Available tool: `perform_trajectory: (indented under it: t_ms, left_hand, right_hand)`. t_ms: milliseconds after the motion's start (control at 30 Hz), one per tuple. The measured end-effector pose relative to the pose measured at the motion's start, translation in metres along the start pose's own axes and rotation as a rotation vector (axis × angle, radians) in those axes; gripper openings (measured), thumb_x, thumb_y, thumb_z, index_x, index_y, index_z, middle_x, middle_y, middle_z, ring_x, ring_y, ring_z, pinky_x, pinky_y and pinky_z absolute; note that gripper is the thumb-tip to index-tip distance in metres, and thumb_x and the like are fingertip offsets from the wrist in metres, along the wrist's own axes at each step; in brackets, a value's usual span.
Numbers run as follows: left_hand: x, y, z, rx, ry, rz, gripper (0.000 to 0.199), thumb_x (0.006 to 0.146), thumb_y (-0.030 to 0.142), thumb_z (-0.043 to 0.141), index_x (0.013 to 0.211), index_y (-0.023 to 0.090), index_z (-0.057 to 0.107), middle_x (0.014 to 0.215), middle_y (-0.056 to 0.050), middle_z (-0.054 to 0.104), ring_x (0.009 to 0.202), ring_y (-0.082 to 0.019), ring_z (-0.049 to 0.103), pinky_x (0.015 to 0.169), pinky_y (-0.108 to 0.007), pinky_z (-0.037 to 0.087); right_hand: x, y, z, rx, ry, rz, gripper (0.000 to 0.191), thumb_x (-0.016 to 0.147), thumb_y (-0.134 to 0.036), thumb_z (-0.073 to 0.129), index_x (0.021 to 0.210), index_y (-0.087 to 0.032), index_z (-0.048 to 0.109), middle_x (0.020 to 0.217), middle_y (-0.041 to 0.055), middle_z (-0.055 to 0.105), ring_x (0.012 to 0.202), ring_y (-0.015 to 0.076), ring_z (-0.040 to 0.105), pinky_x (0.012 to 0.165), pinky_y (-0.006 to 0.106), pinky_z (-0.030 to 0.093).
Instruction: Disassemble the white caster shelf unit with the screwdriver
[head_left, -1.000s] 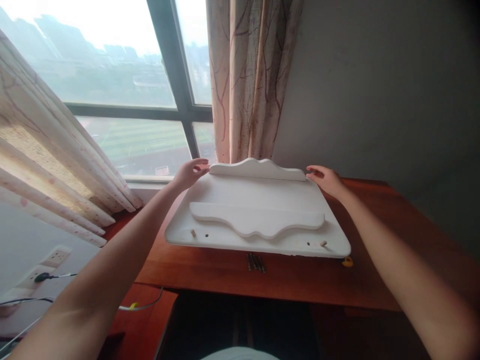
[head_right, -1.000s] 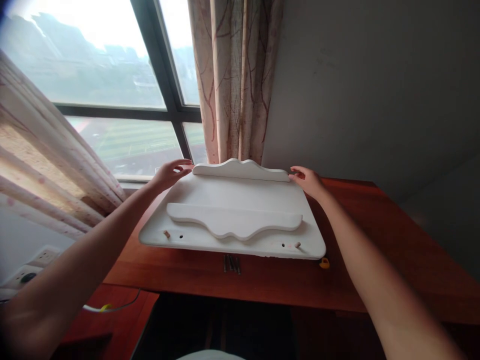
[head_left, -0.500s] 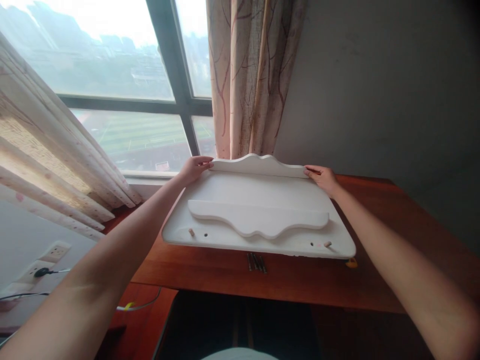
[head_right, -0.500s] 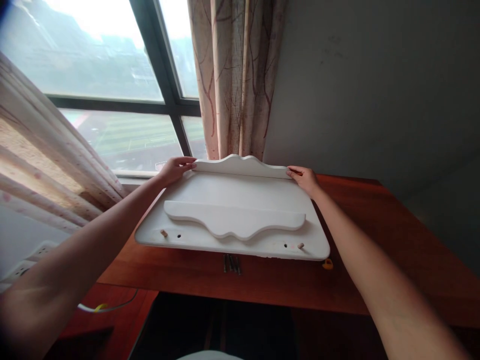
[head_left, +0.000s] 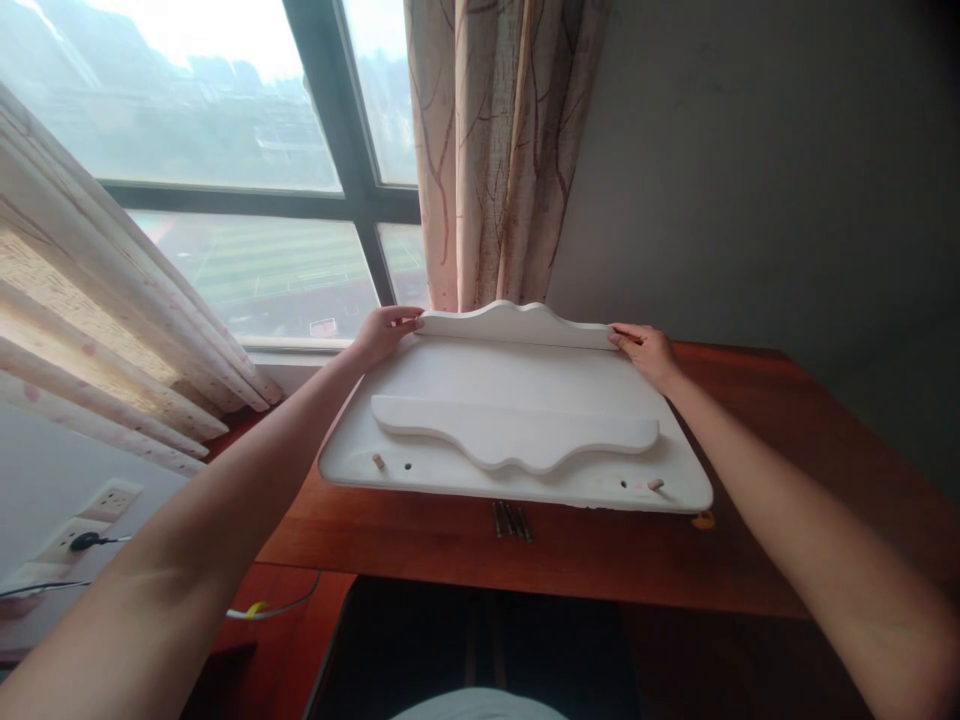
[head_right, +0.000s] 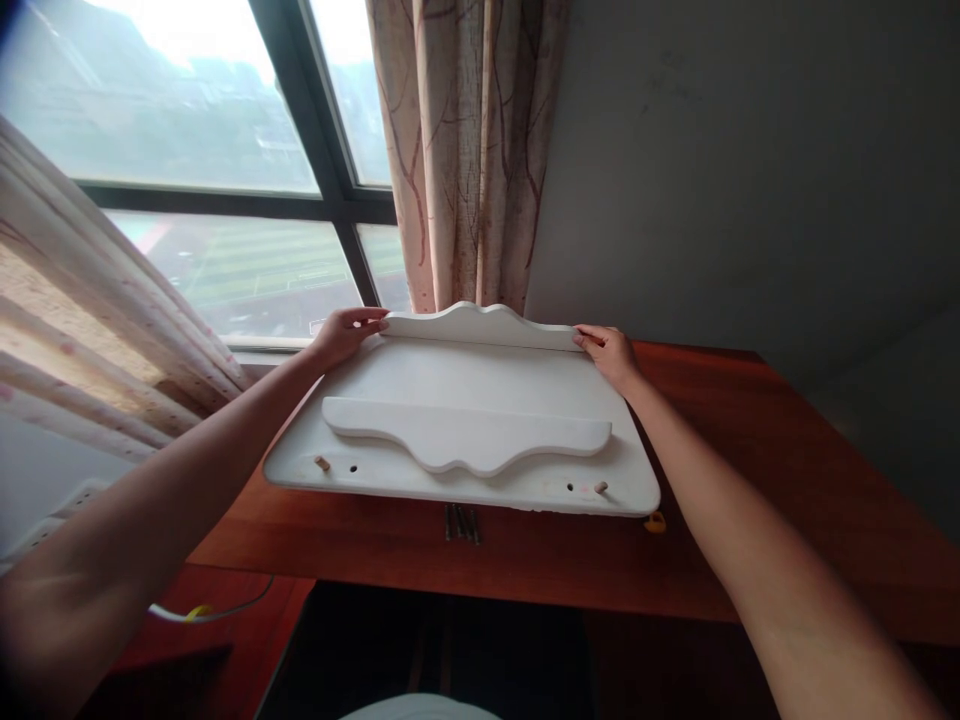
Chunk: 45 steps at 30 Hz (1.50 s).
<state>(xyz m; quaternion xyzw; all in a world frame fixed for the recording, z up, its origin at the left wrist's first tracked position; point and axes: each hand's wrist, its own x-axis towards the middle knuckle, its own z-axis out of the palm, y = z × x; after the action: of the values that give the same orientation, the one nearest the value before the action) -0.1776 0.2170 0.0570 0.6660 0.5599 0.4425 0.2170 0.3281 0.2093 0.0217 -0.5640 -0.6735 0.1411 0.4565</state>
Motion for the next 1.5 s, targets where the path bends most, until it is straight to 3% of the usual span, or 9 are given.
perform_trajectory:
  t_ms: [200,300,467,600,700,967,1100,1300,1500]
  left_hand:
    - [-0.002,0.002,0.000,-0.007,0.032,0.023,0.052,0.068,0.056,0.082,0.101,0.015,0.083,0.074,-0.005,0.071,0.071,-0.020,0.058,0.068,-0.030,0.047]
    - [0.001,0.005,0.003,-0.025,0.056,0.048,0.054,0.072,0.057,0.079,0.104,0.014,0.082,0.084,-0.008,0.075,0.079,-0.022,0.061,0.074,-0.031,0.049]
    - [0.011,0.014,0.009,-0.063,0.092,0.094,0.063,0.088,0.060,0.059,0.125,0.011,0.074,0.108,-0.012,0.076,0.092,-0.023,0.064,0.082,-0.032,0.050]
    - [0.011,0.017,-0.002,-0.025,0.036,0.101,0.058,0.076,0.059,0.074,0.110,0.012,0.081,0.096,-0.011,0.077,0.083,-0.022,0.063,0.078,-0.033,0.049]
    - [0.005,0.016,-0.014,0.006,0.017,0.106,0.055,0.074,0.059,0.076,0.105,0.015,0.082,0.092,-0.010,0.077,0.077,-0.020,0.060,0.074,-0.033,0.048]
    - [-0.022,0.011,-0.026,0.060,-0.047,0.135,0.052,0.069,0.062,0.079,0.098,0.019,0.084,0.082,-0.007,0.075,0.066,-0.016,0.055,0.066,-0.029,0.046]
    - [-0.034,0.007,-0.028,0.082,-0.061,0.147,0.050,0.071,0.061,0.078,0.097,0.019,0.084,0.081,-0.008,0.075,0.062,-0.015,0.052,0.062,-0.028,0.044]
    - [-0.049,0.010,-0.034,0.111,-0.080,0.169,0.049,0.073,0.059,0.077,0.104,0.021,0.083,0.079,-0.006,0.072,0.054,-0.011,0.045,0.056,-0.027,0.041]
    - [-0.061,0.013,-0.041,0.169,-0.106,0.251,0.046,0.079,0.060,0.073,0.107,0.024,0.082,0.089,-0.008,0.075,0.056,-0.013,0.049,0.057,-0.028,0.042]
  right_hand:
    - [-0.003,0.000,-0.001,0.016,0.019,-0.016,0.046,0.081,-0.062,0.070,0.103,-0.024,0.081,0.107,0.0106,0.077,0.108,0.0300,0.067,0.098,0.047,0.052]
    - [-0.001,0.001,0.003,0.052,0.044,-0.001,0.051,0.080,-0.065,0.070,0.105,-0.022,0.080,0.109,0.0106,0.077,0.107,0.0299,0.068,0.098,0.048,0.054]
    - [0.011,-0.005,0.001,0.128,0.157,0.053,0.065,0.094,-0.071,0.045,0.128,-0.022,0.071,0.124,0.0107,0.073,0.108,0.0276,0.070,0.090,0.044,0.060]
    - [0.009,-0.013,-0.018,0.108,0.108,0.001,0.053,0.089,-0.068,0.060,0.117,-0.026,0.077,0.118,0.0074,0.076,0.112,0.0290,0.069,0.100,0.043,0.055]
    - [-0.001,-0.018,-0.029,0.055,0.045,-0.047,0.050,0.085,-0.067,0.066,0.111,-0.026,0.079,0.112,0.0084,0.077,0.106,0.0303,0.070,0.098,0.045,0.054]
    - [-0.030,-0.029,-0.031,-0.058,-0.050,-0.149,0.039,0.088,-0.058,0.066,0.107,-0.028,0.081,0.103,0.0084,0.075,0.099,0.0259,0.068,0.089,0.042,0.056]
    - [-0.043,-0.032,-0.037,-0.113,-0.068,-0.211,0.030,0.089,-0.051,0.067,0.105,-0.030,0.081,0.102,0.0076,0.075,0.097,0.0260,0.068,0.086,0.042,0.056]
    - [-0.057,-0.038,-0.042,-0.209,-0.076,-0.277,0.023,0.090,-0.043,0.068,0.107,-0.034,0.081,0.105,0.0054,0.076,0.102,0.0272,0.068,0.094,0.045,0.056]
    - [-0.073,-0.045,-0.047,-0.181,-0.080,-0.362,0.022,0.091,-0.040,0.069,0.109,-0.035,0.080,0.106,0.0017,0.079,0.100,0.0266,0.069,0.094,0.045,0.057]
